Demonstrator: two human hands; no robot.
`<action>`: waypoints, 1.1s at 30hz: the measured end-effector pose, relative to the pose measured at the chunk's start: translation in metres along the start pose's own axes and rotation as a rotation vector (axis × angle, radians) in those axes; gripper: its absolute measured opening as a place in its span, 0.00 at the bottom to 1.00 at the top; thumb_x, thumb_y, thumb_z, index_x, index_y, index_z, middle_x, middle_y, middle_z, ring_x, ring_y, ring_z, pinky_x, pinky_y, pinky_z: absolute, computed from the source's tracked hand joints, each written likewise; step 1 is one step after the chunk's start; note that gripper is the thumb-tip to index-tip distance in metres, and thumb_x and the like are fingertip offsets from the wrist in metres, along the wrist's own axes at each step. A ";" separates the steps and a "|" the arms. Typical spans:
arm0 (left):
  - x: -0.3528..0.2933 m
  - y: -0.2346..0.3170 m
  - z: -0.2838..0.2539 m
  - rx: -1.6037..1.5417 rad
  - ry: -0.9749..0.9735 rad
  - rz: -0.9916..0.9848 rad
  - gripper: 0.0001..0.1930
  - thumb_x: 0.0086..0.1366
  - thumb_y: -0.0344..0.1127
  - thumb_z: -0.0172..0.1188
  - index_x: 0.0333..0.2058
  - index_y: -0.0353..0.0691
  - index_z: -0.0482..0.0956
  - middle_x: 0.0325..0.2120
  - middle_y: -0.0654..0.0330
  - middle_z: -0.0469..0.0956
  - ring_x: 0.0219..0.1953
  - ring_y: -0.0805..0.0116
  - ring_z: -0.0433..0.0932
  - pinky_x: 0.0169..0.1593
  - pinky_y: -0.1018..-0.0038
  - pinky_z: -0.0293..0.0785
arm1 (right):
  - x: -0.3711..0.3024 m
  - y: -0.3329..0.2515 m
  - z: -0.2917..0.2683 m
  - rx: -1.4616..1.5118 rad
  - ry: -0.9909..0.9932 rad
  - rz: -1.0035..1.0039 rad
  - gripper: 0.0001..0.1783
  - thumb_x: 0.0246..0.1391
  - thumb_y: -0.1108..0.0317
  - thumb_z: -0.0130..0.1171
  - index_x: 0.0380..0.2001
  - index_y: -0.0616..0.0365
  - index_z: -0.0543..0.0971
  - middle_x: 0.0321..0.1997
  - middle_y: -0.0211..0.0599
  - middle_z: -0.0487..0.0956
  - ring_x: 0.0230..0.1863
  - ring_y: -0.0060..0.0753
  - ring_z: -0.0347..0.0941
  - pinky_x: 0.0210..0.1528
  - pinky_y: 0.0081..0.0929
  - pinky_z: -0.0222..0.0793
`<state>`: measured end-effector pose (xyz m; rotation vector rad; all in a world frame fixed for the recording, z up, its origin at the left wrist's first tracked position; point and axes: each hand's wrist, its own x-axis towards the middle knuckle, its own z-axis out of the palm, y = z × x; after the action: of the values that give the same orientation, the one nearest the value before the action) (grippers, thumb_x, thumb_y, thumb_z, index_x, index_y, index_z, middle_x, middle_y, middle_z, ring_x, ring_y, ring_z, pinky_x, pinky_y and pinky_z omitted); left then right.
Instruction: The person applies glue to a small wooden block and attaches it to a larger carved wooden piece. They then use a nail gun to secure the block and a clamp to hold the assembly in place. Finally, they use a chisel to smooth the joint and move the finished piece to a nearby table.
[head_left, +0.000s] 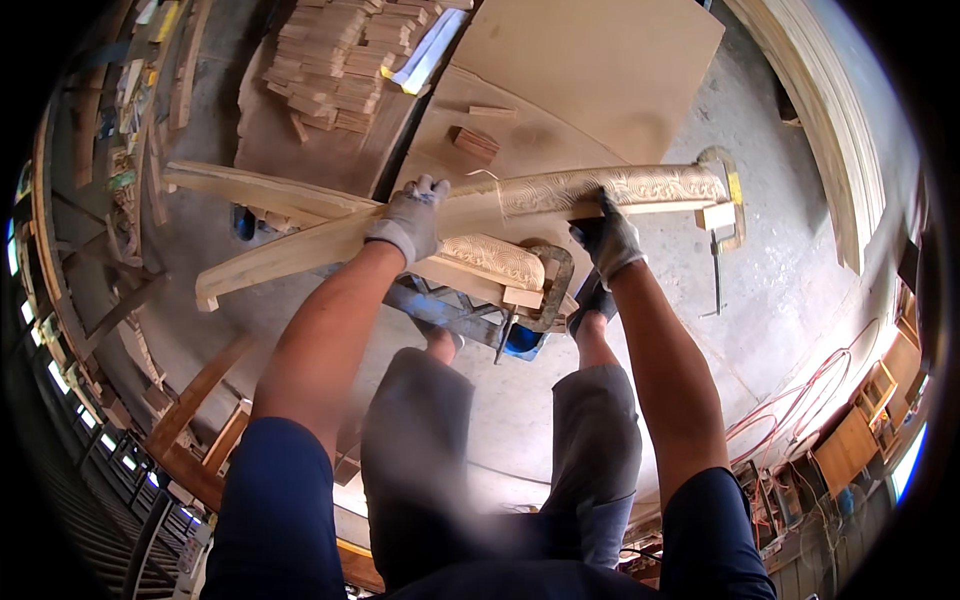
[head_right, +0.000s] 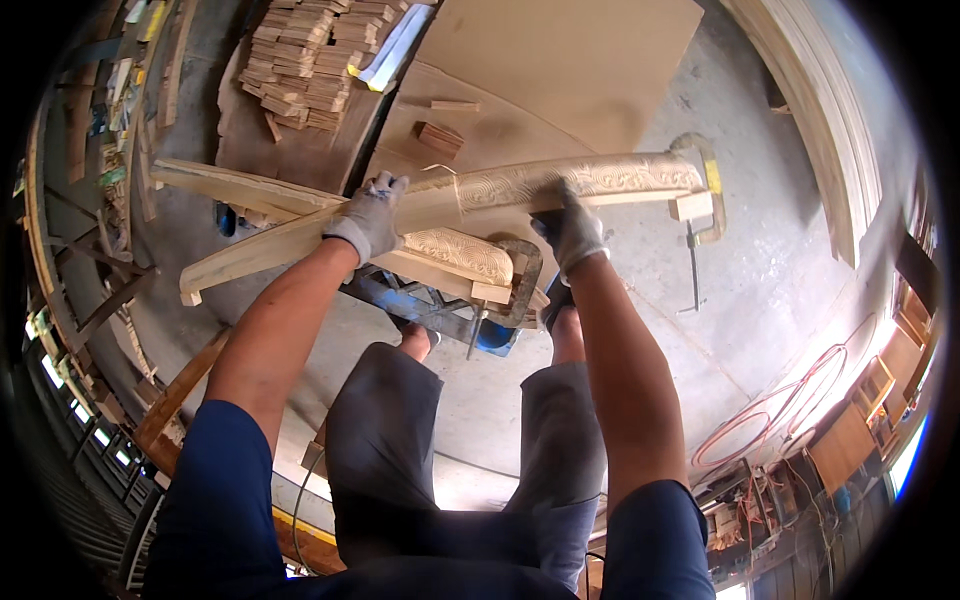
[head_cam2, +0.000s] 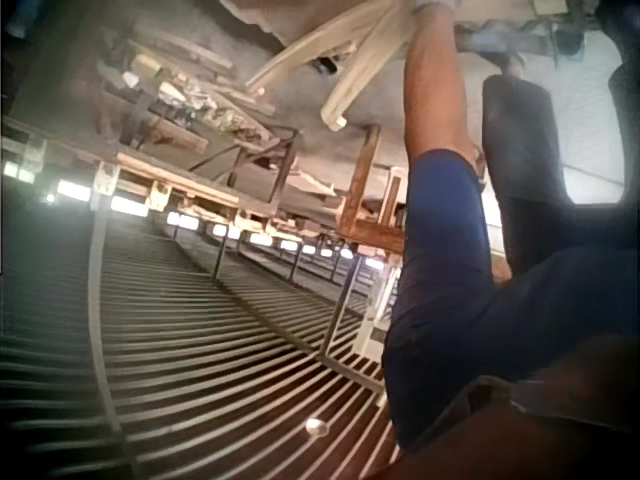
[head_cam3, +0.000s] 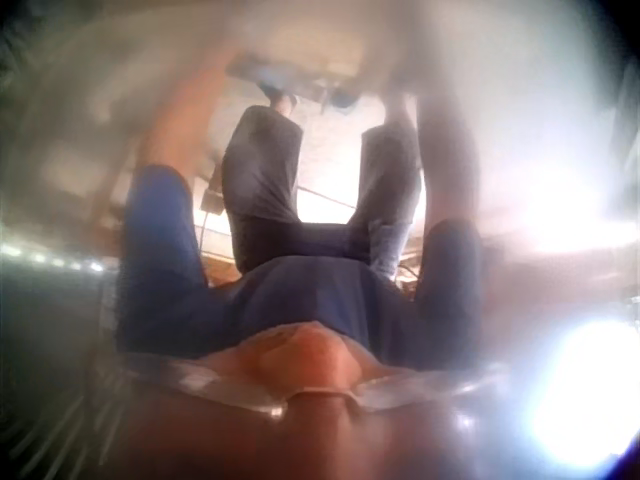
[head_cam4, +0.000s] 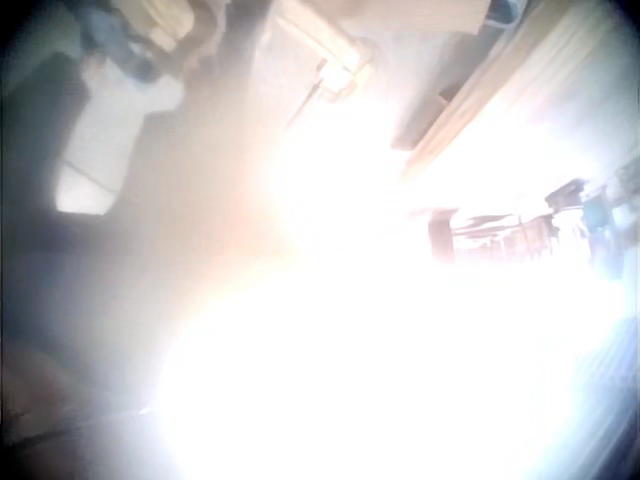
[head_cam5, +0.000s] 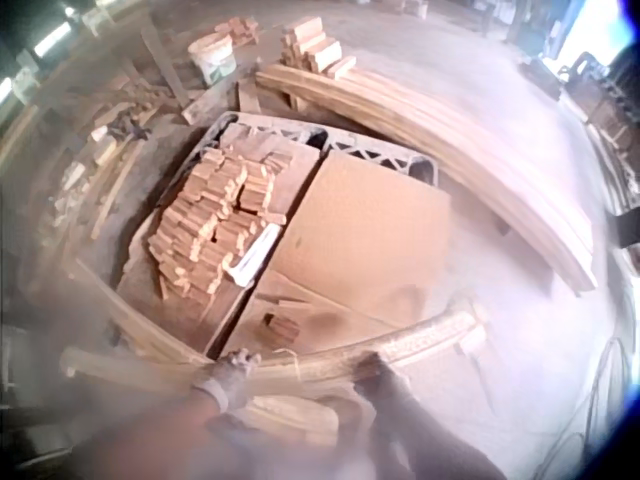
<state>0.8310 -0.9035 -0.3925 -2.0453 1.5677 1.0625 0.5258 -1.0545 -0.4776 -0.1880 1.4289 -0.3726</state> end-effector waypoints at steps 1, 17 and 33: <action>0.003 -0.001 0.002 -0.004 -0.005 -0.017 0.51 0.51 0.42 0.79 0.71 0.38 0.62 0.61 0.45 0.67 0.65 0.44 0.69 0.68 0.59 0.68 | 0.005 0.000 0.006 -0.011 0.008 -0.003 0.29 0.61 0.50 0.72 0.52 0.65 0.79 0.47 0.50 0.83 0.39 0.44 0.84 0.30 0.34 0.87; 0.054 0.000 0.050 0.083 0.148 0.009 0.46 0.55 0.39 0.75 0.71 0.41 0.62 0.60 0.47 0.68 0.62 0.46 0.71 0.64 0.55 0.71 | 0.072 0.000 -0.018 -0.069 -0.037 0.074 0.28 0.65 0.49 0.67 0.52 0.65 0.77 0.43 0.52 0.84 0.38 0.48 0.86 0.28 0.34 0.88; 0.063 0.001 0.052 0.091 0.110 -0.011 0.49 0.55 0.41 0.76 0.73 0.41 0.59 0.63 0.47 0.66 0.65 0.46 0.69 0.66 0.53 0.69 | 0.063 -0.010 -0.018 -0.429 0.030 0.042 0.33 0.62 0.37 0.66 0.54 0.55 0.80 0.39 0.48 0.87 0.34 0.44 0.87 0.32 0.36 0.84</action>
<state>0.8188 -0.9107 -0.4726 -2.0797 1.6244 0.8714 0.5132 -1.0846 -0.5351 -0.5003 1.5271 -0.0296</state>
